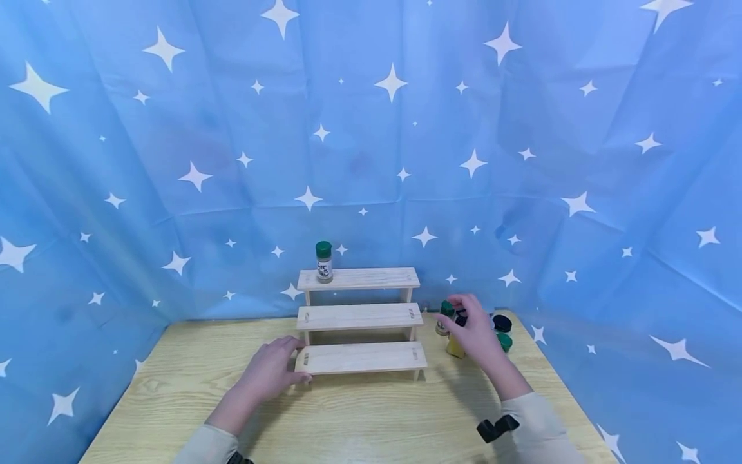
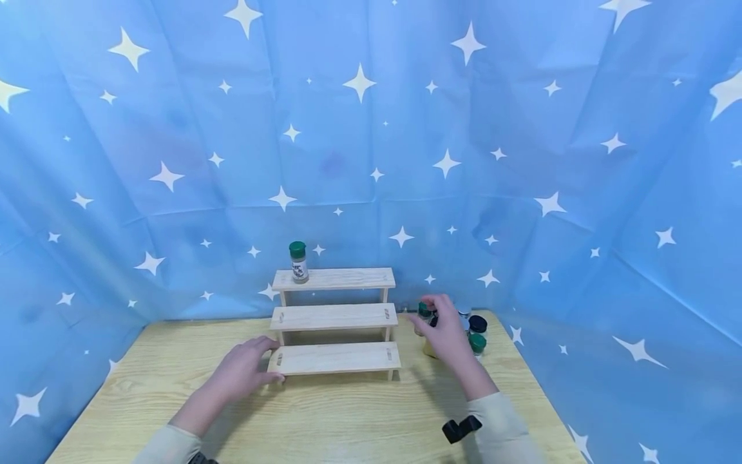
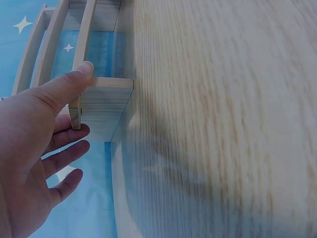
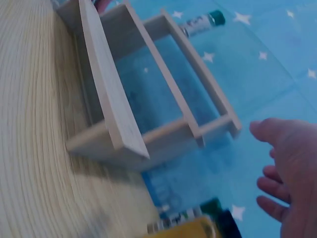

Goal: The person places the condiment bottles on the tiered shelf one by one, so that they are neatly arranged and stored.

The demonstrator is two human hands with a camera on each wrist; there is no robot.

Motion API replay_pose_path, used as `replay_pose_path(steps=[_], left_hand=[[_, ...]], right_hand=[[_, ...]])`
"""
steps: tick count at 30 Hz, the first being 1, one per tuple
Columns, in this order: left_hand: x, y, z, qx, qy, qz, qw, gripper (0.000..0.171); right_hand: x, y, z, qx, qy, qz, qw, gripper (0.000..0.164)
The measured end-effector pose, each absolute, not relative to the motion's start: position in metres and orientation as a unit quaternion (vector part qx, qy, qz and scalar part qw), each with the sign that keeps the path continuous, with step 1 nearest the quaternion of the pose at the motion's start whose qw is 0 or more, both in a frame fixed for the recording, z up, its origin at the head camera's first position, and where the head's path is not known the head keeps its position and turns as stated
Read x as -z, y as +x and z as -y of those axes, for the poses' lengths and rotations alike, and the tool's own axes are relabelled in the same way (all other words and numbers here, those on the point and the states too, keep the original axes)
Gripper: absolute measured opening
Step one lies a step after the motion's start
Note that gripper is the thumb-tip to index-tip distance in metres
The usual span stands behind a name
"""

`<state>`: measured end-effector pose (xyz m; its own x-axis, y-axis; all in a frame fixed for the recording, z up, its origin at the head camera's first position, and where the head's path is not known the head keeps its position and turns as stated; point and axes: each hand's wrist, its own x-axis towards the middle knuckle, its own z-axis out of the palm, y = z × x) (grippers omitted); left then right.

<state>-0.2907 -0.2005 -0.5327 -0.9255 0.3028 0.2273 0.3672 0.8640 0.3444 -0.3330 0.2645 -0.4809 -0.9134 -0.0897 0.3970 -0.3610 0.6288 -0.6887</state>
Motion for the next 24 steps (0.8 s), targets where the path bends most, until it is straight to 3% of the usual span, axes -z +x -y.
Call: replay_pose_path(steps=[12,24], left_hand=[[0.532,-0.289,0.199,0.202,-0.167,0.962,0.073,0.071],[0.535,-0.292,0.201,0.205,-0.165,0.962,0.069,0.072]], right_hand=[[0.488,-0.332,-0.294,-0.327,0.086,0.932,0.133,0.051],[0.494,-0.336,-0.301,-0.216,0.1,0.957,0.166,0.049]])
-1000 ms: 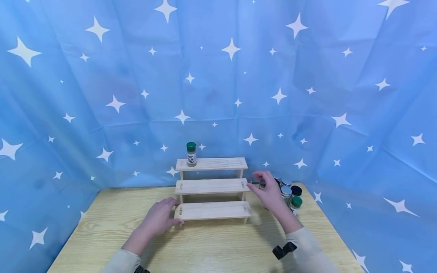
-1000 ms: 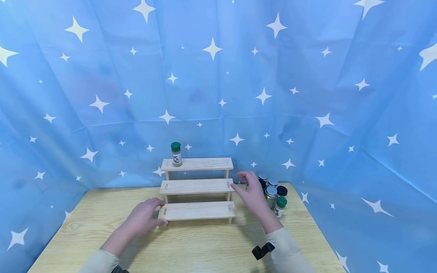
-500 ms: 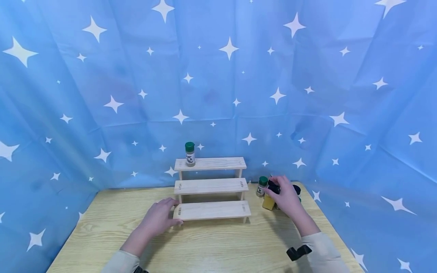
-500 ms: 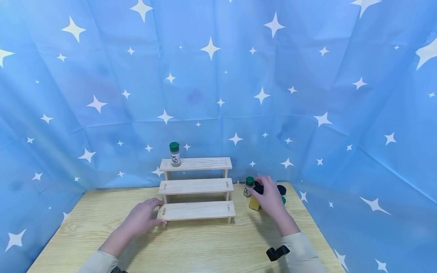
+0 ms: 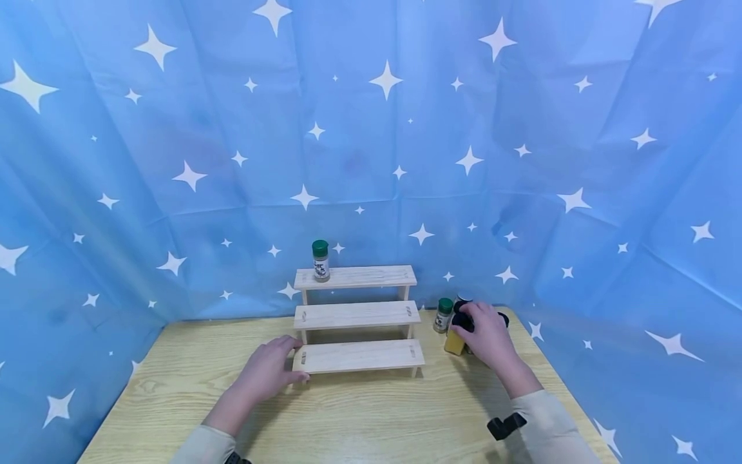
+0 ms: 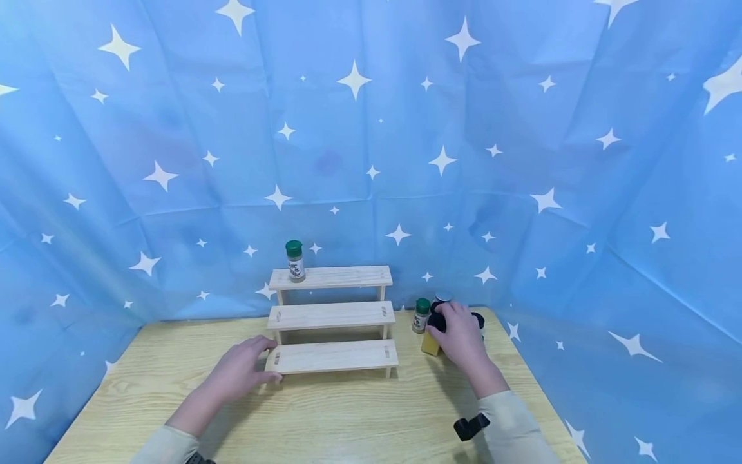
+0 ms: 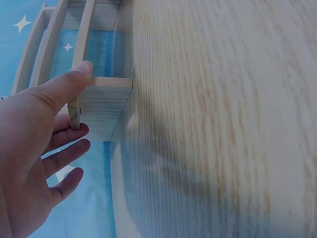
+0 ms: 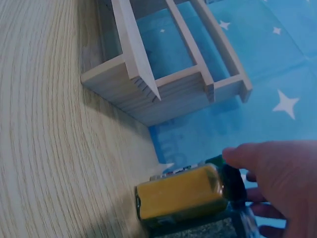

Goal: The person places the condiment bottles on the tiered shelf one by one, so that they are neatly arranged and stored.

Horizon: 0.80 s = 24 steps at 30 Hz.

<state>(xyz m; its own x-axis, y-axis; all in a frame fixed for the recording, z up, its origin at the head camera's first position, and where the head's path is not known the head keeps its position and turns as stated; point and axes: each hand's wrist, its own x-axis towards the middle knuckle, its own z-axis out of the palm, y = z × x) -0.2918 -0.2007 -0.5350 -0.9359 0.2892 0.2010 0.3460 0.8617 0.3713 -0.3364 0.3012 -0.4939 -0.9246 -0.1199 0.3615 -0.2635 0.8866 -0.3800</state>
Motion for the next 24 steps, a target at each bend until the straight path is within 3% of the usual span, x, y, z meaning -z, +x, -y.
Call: replay_pose_path(steps=[14,24], left_hand=[[0.536,-0.293,0.202,0.205,-0.168,0.962,0.072,0.072],[0.536,-0.292,0.201,0.208,-0.162,0.962,0.067,0.07]], right_hand=[[0.502,-0.341,-0.302,-0.199,0.11,0.957,0.179,0.05],[0.508,-0.337,-0.299,-0.259,0.127,0.931,0.226,0.047]])
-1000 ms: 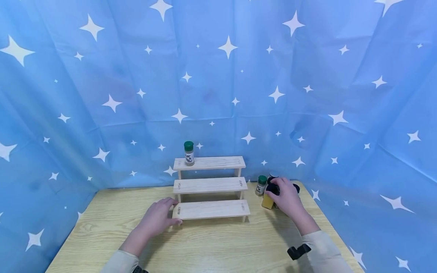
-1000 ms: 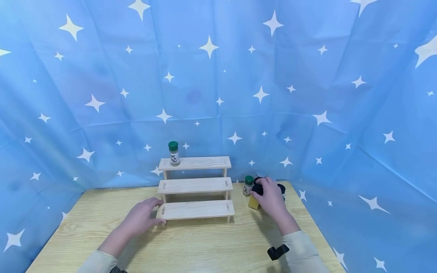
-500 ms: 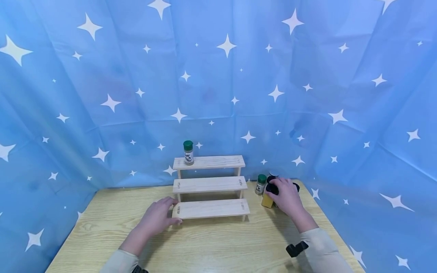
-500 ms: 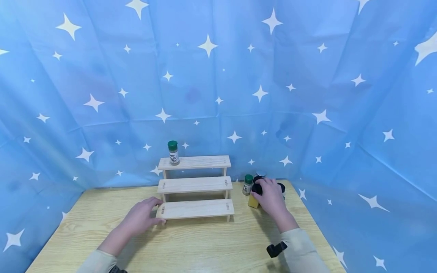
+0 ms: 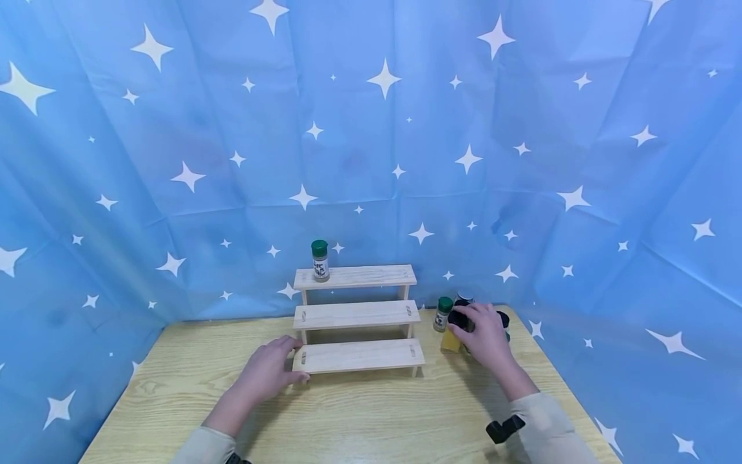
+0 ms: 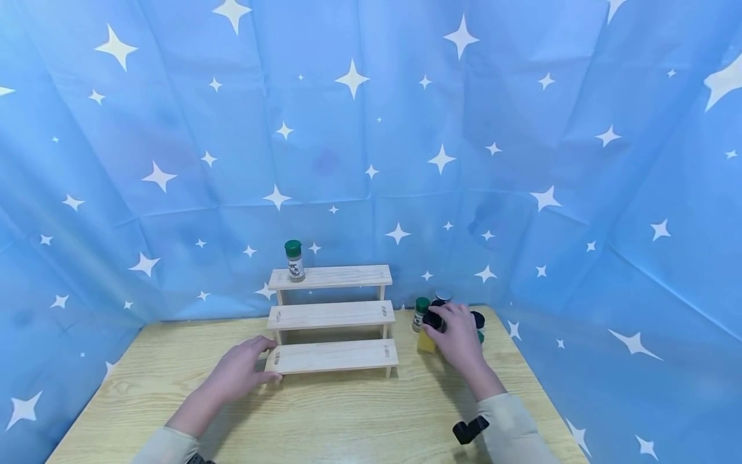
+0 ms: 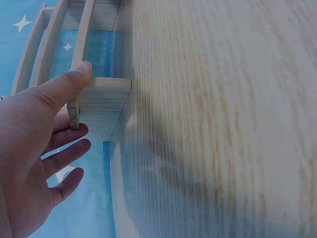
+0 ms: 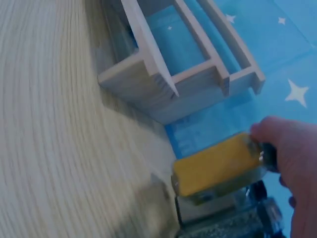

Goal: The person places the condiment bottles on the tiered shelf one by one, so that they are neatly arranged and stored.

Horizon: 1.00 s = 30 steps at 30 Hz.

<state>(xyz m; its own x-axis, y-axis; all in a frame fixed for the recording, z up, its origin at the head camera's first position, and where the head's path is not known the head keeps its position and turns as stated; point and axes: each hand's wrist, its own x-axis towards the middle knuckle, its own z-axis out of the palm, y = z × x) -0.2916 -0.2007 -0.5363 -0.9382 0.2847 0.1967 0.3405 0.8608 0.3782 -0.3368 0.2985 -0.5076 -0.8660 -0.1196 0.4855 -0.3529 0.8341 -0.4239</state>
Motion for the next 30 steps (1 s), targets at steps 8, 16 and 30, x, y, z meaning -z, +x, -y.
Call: replay_pose_path(steps=[8,16,30], left_hand=[[0.535,-0.291,0.201,0.207,-0.164,0.962,0.071,0.07],[0.535,-0.29,0.201,0.213,-0.163,0.961,0.072,0.07],[0.539,-0.291,0.202,0.218,-0.165,0.959,0.074,0.067]], right_hand=[[0.49,-0.331,-0.282,-0.37,0.127,0.89,0.234,0.044],[0.474,-0.332,-0.27,-0.455,0.146,0.852,0.213,0.043],[0.445,-0.34,-0.238,-0.523,0.163,0.809,0.212,0.039]])
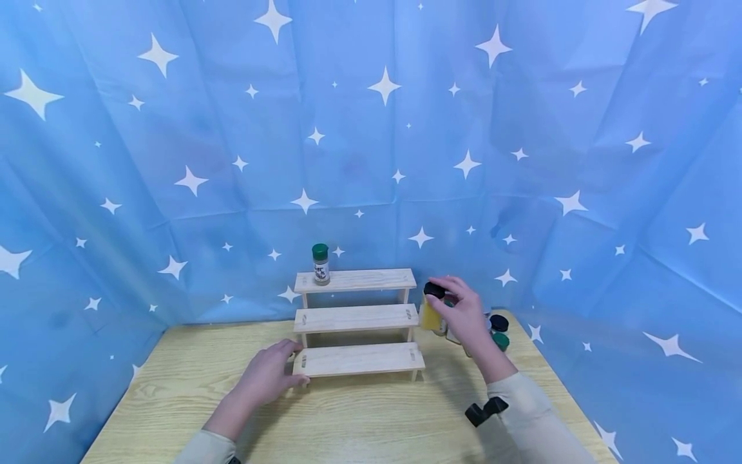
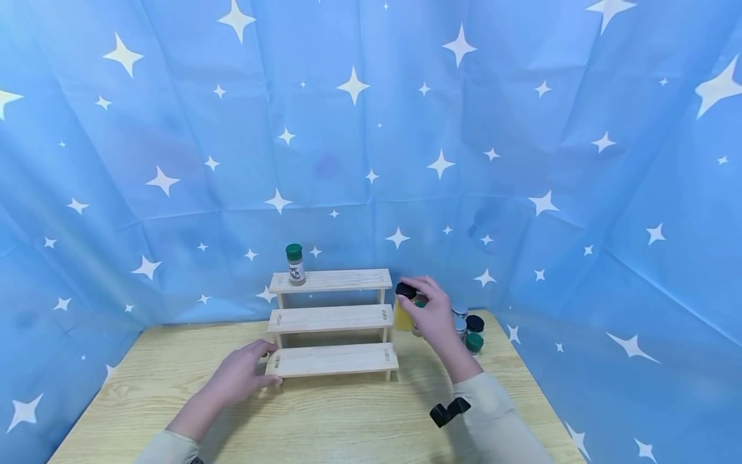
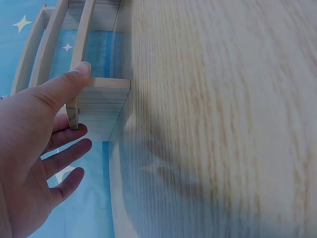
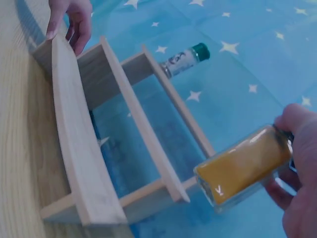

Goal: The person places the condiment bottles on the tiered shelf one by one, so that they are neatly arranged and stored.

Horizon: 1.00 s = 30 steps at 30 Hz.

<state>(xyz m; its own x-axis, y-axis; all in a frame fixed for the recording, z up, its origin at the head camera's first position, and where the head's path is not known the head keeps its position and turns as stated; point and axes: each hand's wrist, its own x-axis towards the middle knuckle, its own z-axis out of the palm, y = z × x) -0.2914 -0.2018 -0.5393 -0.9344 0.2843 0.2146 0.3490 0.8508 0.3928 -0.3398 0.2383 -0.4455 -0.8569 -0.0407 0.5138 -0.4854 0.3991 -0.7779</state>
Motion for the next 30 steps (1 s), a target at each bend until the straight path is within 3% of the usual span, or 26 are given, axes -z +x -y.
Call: replay_pose_path(steps=[30], left_hand=[[0.537,-0.29,0.202,0.22,-0.166,0.959,0.07,0.067]], right_hand=[[0.399,-0.391,-0.159,-0.577,0.227,0.766,0.172,0.038]])
